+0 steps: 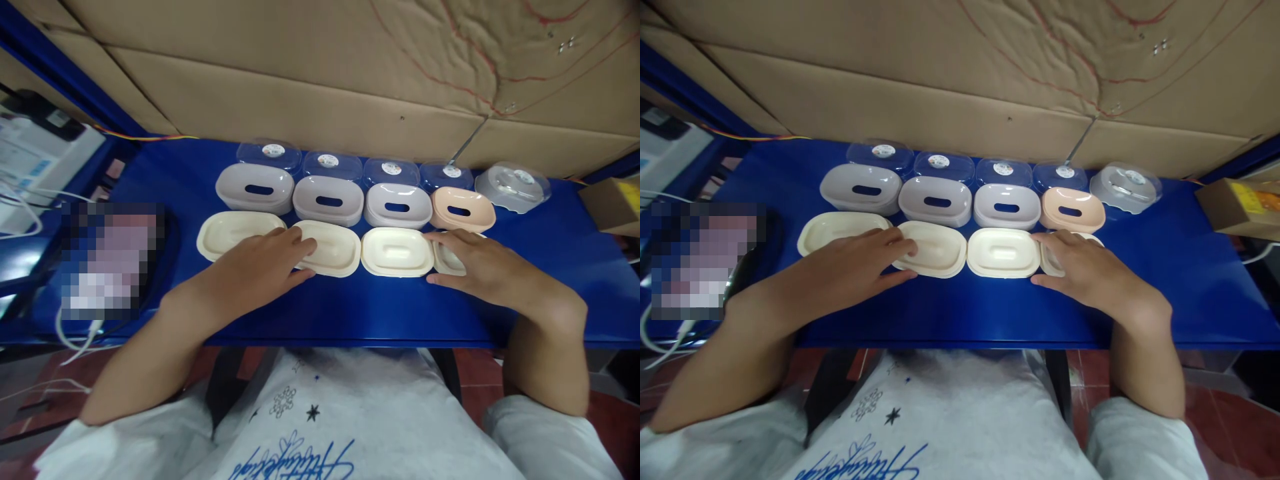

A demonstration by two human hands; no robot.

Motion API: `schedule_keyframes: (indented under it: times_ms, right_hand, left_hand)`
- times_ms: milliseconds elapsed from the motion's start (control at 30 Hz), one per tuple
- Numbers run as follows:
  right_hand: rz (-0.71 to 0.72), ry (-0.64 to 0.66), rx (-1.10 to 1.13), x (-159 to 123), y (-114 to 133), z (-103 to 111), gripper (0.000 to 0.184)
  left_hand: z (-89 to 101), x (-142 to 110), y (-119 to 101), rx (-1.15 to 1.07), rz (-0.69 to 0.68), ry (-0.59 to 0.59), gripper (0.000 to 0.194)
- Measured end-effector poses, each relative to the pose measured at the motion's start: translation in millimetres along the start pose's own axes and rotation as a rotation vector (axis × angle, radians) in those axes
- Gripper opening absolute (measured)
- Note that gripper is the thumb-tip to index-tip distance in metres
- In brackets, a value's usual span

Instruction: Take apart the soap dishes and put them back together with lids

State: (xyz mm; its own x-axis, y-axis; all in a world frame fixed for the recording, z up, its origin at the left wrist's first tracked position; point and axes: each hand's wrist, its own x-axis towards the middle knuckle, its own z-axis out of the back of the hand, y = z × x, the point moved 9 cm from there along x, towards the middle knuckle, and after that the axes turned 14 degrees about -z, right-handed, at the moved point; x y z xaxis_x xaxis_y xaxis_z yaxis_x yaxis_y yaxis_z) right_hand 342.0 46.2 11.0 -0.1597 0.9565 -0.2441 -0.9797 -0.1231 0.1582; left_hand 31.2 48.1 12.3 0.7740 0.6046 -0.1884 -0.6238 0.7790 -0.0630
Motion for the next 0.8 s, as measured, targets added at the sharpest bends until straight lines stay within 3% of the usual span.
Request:
schedule_keyframes:
  times_ms: [167, 567, 800]
  right_hand:
    - [-0.056, -0.007, -0.015, 0, 2, 0, 0.075]
    - [-0.025, -0.098, -0.049, 1, 5, 4, 0.067]
    - [-0.001, -0.080, -0.031, 6, 7, 5, 0.066]
  left_hand:
    - [0.0, 5, -6, 0.036, 0.017, 0.046, 0.025]
    - [2.6, 9, -12, 0.077, 0.038, 0.014, 0.027]
    - [3.0, 10, -10, 0.091, 0.047, 0.012, 0.028]
